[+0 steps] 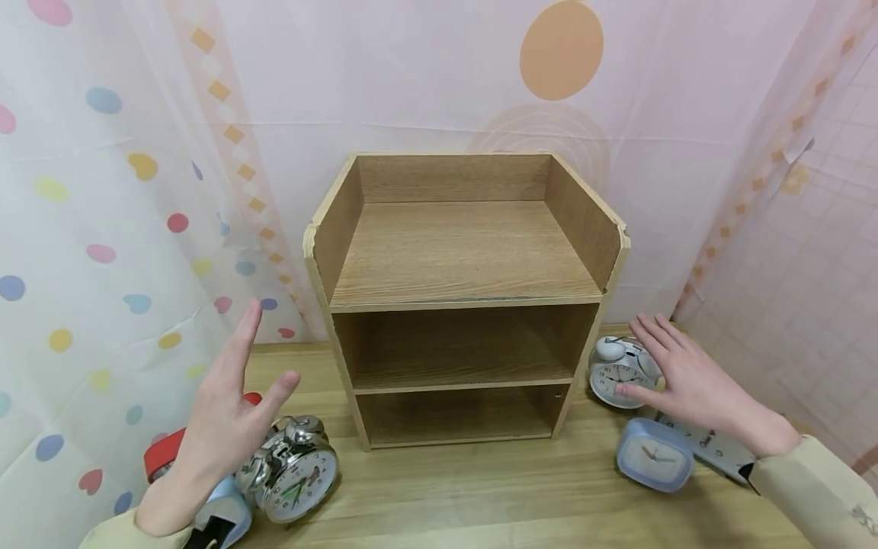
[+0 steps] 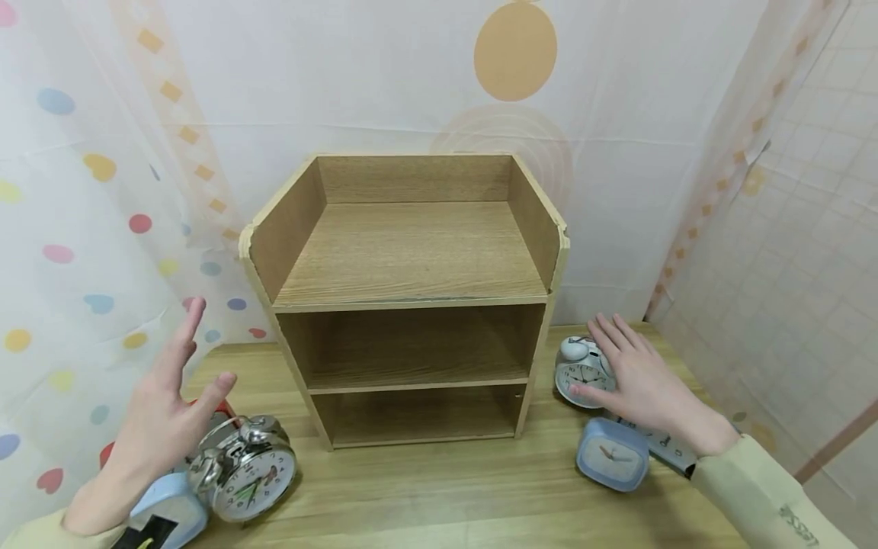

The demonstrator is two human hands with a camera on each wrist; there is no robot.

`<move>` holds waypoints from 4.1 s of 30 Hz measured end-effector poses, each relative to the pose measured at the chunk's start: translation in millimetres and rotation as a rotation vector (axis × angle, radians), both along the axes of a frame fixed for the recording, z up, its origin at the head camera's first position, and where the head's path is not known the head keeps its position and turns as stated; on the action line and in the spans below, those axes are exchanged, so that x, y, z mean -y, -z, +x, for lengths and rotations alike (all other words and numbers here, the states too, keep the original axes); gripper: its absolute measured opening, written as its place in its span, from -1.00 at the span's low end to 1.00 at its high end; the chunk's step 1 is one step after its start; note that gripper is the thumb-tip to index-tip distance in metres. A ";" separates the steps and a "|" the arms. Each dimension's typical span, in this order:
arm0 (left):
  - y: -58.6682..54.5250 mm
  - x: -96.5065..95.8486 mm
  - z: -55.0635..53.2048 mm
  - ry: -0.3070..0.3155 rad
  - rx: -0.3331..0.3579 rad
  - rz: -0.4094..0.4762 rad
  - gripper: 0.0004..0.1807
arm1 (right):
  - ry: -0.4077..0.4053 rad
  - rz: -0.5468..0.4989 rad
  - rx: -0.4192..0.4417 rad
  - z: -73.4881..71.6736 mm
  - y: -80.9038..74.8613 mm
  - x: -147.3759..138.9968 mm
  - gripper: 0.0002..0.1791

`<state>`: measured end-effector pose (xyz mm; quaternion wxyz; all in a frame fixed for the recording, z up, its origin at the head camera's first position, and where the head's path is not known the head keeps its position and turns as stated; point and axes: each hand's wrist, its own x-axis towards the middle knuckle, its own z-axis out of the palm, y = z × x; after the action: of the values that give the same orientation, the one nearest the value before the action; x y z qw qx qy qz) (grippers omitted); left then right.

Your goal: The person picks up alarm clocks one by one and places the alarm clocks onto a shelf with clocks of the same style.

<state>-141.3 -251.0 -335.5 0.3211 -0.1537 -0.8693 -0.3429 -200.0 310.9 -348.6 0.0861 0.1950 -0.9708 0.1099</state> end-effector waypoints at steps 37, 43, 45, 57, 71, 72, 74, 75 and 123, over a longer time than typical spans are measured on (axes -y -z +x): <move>-43.9 -35.5 -49.1 0.185 -0.179 0.249 -0.33 | -0.023 0.068 0.061 -44.1 9.4 -28.3 0.09; -52.0 -42.2 -56.2 0.207 -0.179 0.253 -0.37 | -0.027 0.081 0.058 -49.5 8.9 -31.0 0.10; -54.1 -44.0 -59.6 0.221 -0.189 0.262 -0.38 | -0.027 0.077 0.062 -50.5 9.3 -31.8 0.10; -69.2 -57.4 -76.1 0.287 -0.158 0.333 -0.47 | -0.039 0.059 0.077 -60.0 12.3 -39.2 0.08; -75.4 -60.9 -85.0 0.276 -0.163 0.360 -0.53 | -0.049 0.025 0.141 -73.5 15.1 -34.6 0.11; -75.7 -61.0 -85.1 0.272 -0.162 0.363 -0.54 | -0.050 0.025 0.144 -73.9 15.5 -35.0 0.11; -76.3 -61.1 -85.4 0.266 -0.155 0.370 -0.55 | -0.049 0.027 0.152 -74.5 16.5 -36.6 0.11; -76.3 -60.9 -86.0 0.267 -0.146 0.377 -0.56 | -0.053 0.025 0.154 -75.0 17.2 -37.3 0.11; -74.3 -62.5 -90.0 0.319 -0.050 0.440 -0.56 | -0.039 -0.004 0.223 -90.0 32.9 -47.4 -0.15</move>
<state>-231.3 -188.5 -261.2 0.3101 -0.2239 -0.7303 -0.5660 -289.9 358.3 -381.5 -0.0243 0.2003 -0.9701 0.1345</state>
